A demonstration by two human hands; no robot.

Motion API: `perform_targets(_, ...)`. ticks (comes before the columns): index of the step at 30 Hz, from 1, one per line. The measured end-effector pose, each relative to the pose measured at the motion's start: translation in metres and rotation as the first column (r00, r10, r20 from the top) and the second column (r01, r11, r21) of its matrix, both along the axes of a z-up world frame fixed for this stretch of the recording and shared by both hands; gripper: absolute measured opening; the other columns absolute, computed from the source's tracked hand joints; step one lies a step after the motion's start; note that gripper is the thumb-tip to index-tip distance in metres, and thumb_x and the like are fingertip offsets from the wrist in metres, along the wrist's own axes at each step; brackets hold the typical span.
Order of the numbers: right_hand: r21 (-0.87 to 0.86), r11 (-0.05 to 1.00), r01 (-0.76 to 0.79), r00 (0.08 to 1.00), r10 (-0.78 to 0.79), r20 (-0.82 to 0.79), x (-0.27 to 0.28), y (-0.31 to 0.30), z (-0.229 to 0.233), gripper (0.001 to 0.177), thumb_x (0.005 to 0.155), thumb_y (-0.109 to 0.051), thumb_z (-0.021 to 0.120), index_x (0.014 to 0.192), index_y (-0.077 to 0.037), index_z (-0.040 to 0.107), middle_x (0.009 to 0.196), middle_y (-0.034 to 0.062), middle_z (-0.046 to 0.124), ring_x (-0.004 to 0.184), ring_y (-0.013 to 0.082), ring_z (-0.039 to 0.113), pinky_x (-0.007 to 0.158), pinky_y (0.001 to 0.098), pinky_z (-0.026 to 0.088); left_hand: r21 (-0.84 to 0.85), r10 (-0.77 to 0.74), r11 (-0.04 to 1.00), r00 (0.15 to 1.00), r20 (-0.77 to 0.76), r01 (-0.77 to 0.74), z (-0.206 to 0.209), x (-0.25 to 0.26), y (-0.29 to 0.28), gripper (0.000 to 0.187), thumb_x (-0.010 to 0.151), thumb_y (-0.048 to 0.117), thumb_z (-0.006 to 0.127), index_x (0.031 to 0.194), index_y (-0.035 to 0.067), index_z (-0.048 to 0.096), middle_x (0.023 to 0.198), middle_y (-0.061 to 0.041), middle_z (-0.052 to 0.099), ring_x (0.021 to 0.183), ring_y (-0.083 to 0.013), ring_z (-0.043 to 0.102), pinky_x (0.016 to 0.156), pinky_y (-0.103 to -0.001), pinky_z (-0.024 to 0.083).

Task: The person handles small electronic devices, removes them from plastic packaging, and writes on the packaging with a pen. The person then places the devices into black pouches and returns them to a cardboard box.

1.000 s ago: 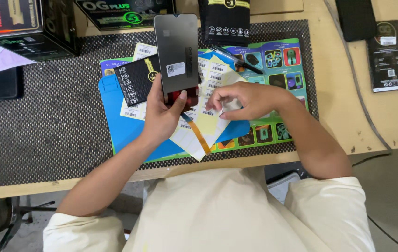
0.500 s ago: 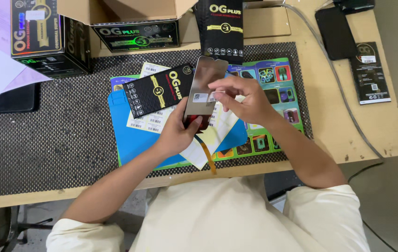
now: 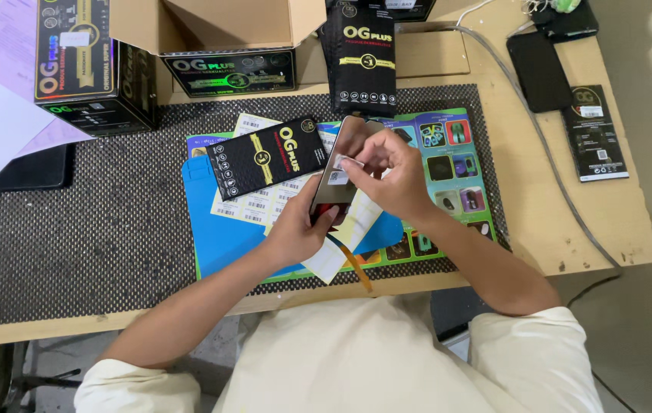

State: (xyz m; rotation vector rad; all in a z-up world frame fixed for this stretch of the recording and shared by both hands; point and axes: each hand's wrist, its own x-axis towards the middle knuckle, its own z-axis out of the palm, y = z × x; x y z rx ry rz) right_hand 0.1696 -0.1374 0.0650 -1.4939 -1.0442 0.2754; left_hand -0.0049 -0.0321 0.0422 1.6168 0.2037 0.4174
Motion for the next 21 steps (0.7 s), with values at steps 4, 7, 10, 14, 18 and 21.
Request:
perform_targets(4, -0.017, 0.993, 0.119, 0.99, -0.117, 0.081, -0.007, 0.0, 0.014, 0.038, 0.087, -0.01, 0.087, 0.087, -0.01, 0.049, 0.064, 0.0031, 0.065, 0.052, 0.0113, 0.063, 0.046, 0.0217, 0.041, 0.004, 0.027, 1.0, 0.999, 0.018, -0.027, 0.006, -0.004, -0.007, 0.039, 0.096, -0.006, 0.057, 0.135, -0.001, 0.056, 0.109, -0.026, 0.071, 0.097, -0.0318, 0.07, 0.084, -0.051, 0.061)
perform_targets(7, 0.029, 0.978, 0.205, 0.974, -0.207, 0.096, -0.001, 0.001, 0.015, 0.051, 0.081, -0.021, 0.097, 0.09, -0.013, 0.047, 0.07, 0.0004, 0.061, 0.06, 0.0105, 0.063, 0.051, 0.0225, 0.043, -0.021, 0.061, 0.998, 0.996, 0.071, -0.06, 0.016, -0.004, -0.008, 0.04, 0.095, -0.005, 0.06, 0.134, 0.002, 0.057, 0.111, -0.022, 0.071, 0.107, -0.0264, 0.067, 0.091, -0.05, 0.057)
perform_targets(10, 0.003, 0.99, 0.139, 0.99, -0.139, -0.03, 0.003, 0.0, 0.017, 0.063, 0.084, -0.024, 0.094, 0.12, -0.007, 0.044, 0.094, 0.0103, 0.064, 0.072, 0.0152, 0.069, 0.055, 0.0227, 0.052, -0.128, 0.106, 0.988, 0.987, 0.118, -0.09, 0.031, -0.004, -0.005, 0.03, 0.095, -0.002, 0.061, 0.125, 0.001, 0.058, 0.101, -0.02, 0.072, 0.092, -0.0217, 0.071, 0.077, -0.04, 0.062)
perform_targets(14, -0.019, 0.987, -0.157, 0.96, 0.149, -0.237, 0.002, 0.0, 0.006, 0.042, 0.091, -0.007, 0.08, 0.123, 0.0, 0.054, 0.089, 0.0138, 0.071, 0.064, 0.0154, 0.071, 0.052, 0.0244, 0.059, -0.148, 0.119, 0.984, 0.983, 0.138, -0.099, 0.024, -0.002, 0.005, 0.026, 0.095, 0.003, 0.068, 0.119, 0.0, 0.061, 0.1, -0.021, 0.073, 0.098, -0.0225, 0.071, 0.078, -0.041, 0.063)
perform_targets(18, -0.015, 0.951, -0.307, 0.935, 0.299, -0.19, -0.007, -0.001, -0.003, 0.024, 0.088, 0.001, 0.079, 0.108, 0.003, 0.066, 0.079, 0.0155, 0.073, 0.057, 0.018, 0.072, 0.051, 0.0278, 0.061, -0.162, 0.233, 0.964, 0.963, 0.135, -0.211, 0.01, 0.004, 0.01, 0.027, 0.094, 0.009, 0.075, 0.117, -0.002, 0.063, 0.103, -0.015, 0.074, 0.108, -0.0209, 0.067, 0.092, -0.044, 0.058)
perform_targets(21, -0.035, 0.937, -0.349, 0.926, 0.338, -0.171, -0.009, 0.0, 0.001, 0.027, 0.09, -0.005, 0.078, 0.112, 0.003, 0.064, 0.085, 0.0193, 0.074, 0.06, 0.0214, 0.073, 0.054, 0.0308, 0.063, -0.176, 0.228, 0.962, 0.968, 0.107, -0.208, 0.004, 0.0, 0.016, 0.015, 0.101, 0.015, 0.067, 0.109, 0.002, 0.066, 0.091, -0.013, 0.075, 0.087, -0.0161, 0.071, 0.078, -0.035, 0.062)
